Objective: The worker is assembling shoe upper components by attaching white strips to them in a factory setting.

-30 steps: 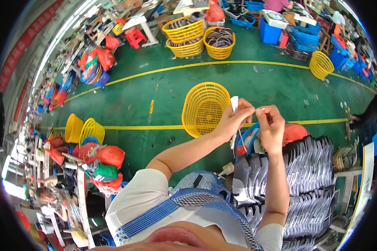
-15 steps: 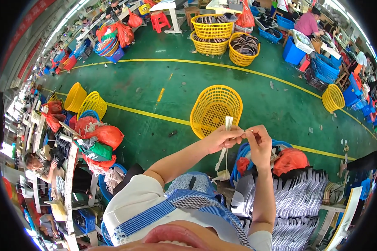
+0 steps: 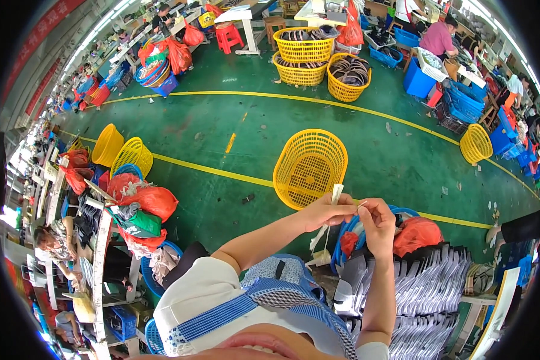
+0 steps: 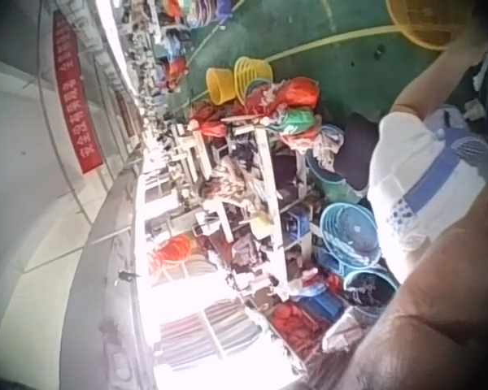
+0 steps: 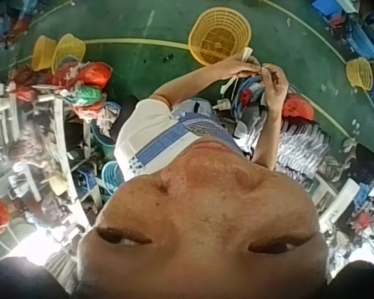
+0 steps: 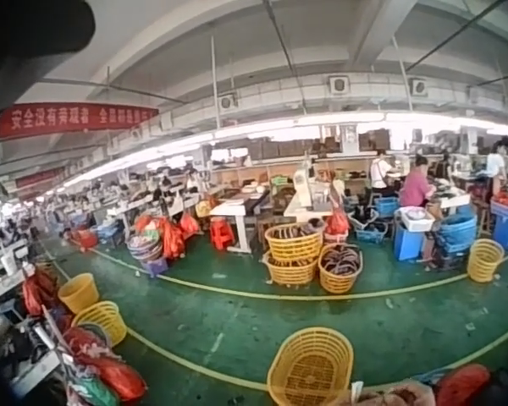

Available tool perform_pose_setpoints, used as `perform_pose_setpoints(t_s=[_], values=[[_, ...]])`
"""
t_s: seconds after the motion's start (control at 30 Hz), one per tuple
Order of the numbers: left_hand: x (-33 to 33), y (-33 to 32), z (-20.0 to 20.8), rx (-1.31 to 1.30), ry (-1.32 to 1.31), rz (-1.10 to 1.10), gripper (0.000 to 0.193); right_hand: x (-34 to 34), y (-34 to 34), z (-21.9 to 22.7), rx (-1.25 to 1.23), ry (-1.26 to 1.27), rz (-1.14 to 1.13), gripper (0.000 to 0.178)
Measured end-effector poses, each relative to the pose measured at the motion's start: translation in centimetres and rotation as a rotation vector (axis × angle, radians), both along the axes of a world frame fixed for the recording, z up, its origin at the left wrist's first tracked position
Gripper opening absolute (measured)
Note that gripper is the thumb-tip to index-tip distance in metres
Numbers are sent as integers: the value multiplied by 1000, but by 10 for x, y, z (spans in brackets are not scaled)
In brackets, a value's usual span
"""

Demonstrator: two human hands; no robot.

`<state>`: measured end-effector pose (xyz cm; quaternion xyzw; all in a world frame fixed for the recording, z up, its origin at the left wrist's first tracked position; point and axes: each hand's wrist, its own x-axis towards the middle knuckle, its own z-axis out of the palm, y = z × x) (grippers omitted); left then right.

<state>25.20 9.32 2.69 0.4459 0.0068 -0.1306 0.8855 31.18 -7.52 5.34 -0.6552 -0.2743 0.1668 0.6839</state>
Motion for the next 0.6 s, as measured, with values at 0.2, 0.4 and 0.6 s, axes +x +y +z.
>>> perform_pose_setpoints(t_s=[0.2,0.4,0.6], values=[[-3,-23,3,460,-221,256,19,-8,-16,-15,-42,63,-151,6],[19,-39,9,478,-137,242,11,-5,-18,6,-211,-327,-330,10],[36,-67,23,364,-191,175,12,-4,-57,0,0,10,-286,17]])
